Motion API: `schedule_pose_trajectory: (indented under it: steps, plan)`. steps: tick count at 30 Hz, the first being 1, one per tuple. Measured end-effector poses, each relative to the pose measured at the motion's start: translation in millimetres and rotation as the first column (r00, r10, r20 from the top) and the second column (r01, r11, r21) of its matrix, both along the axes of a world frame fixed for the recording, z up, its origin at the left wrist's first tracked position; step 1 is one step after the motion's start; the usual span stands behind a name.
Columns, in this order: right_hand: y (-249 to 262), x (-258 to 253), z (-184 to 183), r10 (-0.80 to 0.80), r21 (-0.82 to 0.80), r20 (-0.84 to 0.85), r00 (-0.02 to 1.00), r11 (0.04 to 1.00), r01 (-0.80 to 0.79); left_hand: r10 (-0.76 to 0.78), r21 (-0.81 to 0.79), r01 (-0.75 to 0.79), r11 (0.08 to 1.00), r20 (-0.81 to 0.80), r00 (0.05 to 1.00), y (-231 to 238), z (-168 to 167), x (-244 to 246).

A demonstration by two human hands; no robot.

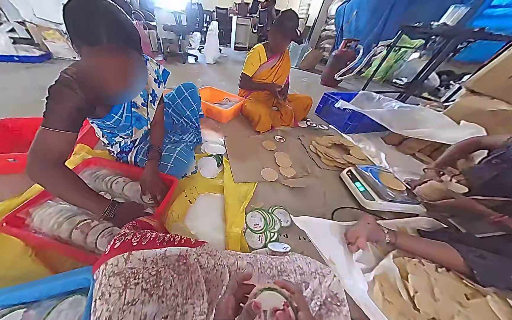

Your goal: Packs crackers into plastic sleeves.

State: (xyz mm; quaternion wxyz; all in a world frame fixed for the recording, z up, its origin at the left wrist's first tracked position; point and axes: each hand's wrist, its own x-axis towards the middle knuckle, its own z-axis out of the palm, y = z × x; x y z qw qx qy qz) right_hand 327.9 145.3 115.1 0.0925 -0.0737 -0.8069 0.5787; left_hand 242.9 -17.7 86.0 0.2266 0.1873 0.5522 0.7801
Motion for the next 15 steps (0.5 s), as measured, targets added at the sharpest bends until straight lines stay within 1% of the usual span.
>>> schedule_pose_trajectory:
  steps: [2, 4, 7, 10, 12, 15]
  plan:
    - [5.0, -0.8, 7.9, -0.031, 0.053, -0.039, 0.999, 0.998, 0.033, -0.047, -0.062, 0.050, 0.997, 0.057, 0.997, -6.6, 0.7, -1.8]
    - [6.9, -1.4, 9.4, -0.014, 0.076, -0.095, 0.995, 0.997, 0.022, -0.078, -0.084, 0.084, 0.993, 0.073, 0.994, -10.2, 2.1, -1.7]
    - [6.7, -0.7, 8.2, 0.028, 0.092, -0.134, 0.991, 0.996, -0.016, -0.071, -0.101, 0.079, 0.992, 0.086, 0.994, -12.1, 3.2, 4.4]
    - [8.7, -0.8, 7.3, 0.073, 0.115, -0.084, 0.994, 0.991, -0.063, -0.016, -0.090, 0.025, 0.996, 0.105, 0.994, -8.4, -0.9, 10.7]
    - [7.7, 0.1, 6.2, 0.067, 0.109, -0.043, 0.997, 0.992, -0.062, 0.014, -0.104, -0.002, 0.995, 0.120, 0.993, -6.2, -1.5, 12.8]
    - [6.2, 2.1, 1.5, 0.057, 0.058, -0.036, 0.998, 0.997, -0.055, 0.024, -0.131, -0.008, 0.991, 0.123, 0.992, -5.5, -0.4, 13.1]
